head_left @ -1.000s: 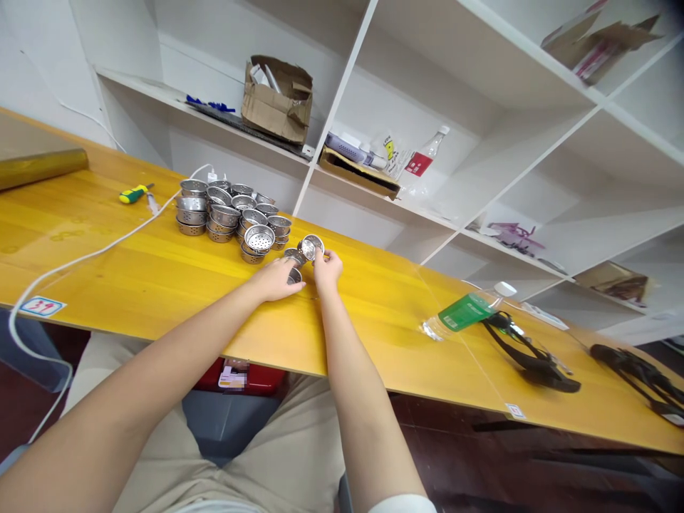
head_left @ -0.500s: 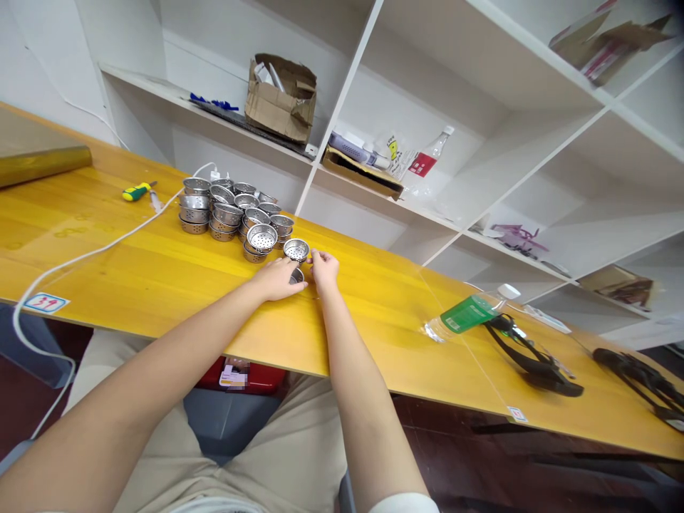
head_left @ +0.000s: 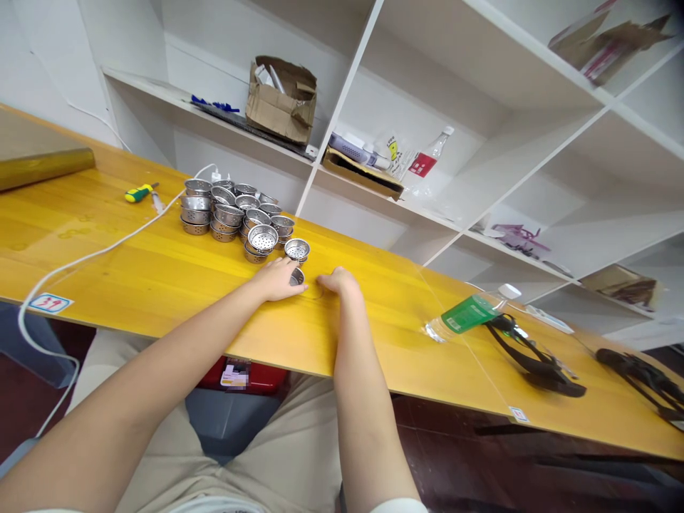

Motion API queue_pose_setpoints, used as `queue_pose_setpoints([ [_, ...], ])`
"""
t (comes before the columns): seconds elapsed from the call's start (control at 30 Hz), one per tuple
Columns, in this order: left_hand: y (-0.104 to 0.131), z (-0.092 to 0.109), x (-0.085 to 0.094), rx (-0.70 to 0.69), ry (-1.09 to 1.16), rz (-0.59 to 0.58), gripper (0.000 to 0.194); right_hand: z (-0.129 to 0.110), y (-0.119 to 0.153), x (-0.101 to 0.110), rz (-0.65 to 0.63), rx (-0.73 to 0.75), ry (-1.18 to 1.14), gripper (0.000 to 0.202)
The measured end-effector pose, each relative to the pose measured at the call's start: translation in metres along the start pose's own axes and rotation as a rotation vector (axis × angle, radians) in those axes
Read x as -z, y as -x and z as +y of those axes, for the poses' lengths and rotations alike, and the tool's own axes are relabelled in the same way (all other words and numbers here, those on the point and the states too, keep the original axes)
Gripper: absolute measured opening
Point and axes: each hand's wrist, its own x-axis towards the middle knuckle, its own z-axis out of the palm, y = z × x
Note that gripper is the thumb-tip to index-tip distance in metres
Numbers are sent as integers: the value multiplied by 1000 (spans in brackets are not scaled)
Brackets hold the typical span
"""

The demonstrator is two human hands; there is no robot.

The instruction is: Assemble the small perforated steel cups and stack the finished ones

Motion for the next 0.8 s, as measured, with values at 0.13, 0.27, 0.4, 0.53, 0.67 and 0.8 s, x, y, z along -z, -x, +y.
queue_pose_setpoints([
  [0.13,-1,-1,-2,5,8,8,63,-1,0,-3,-48,77,43,33],
  [0.27,-1,-2,-3,-12,39,-4,59,-9,7,-3,-58,113,110,24],
  [0.4,-1,-4,-5,-26,77,-3,63,-18,16,-3,-55,128,176,26],
  [0.53,-3,-6,-9,-37,110,0,64,-24,19,-8,5,94,226,25],
  [0.67,-4,-7,-10,-41,108,-15,66,-28,18,-11,28,113,242,26],
  [0.8,-2,-5,-6,-34,99,-31,67,-31,21,-7,-14,94,226,33],
])
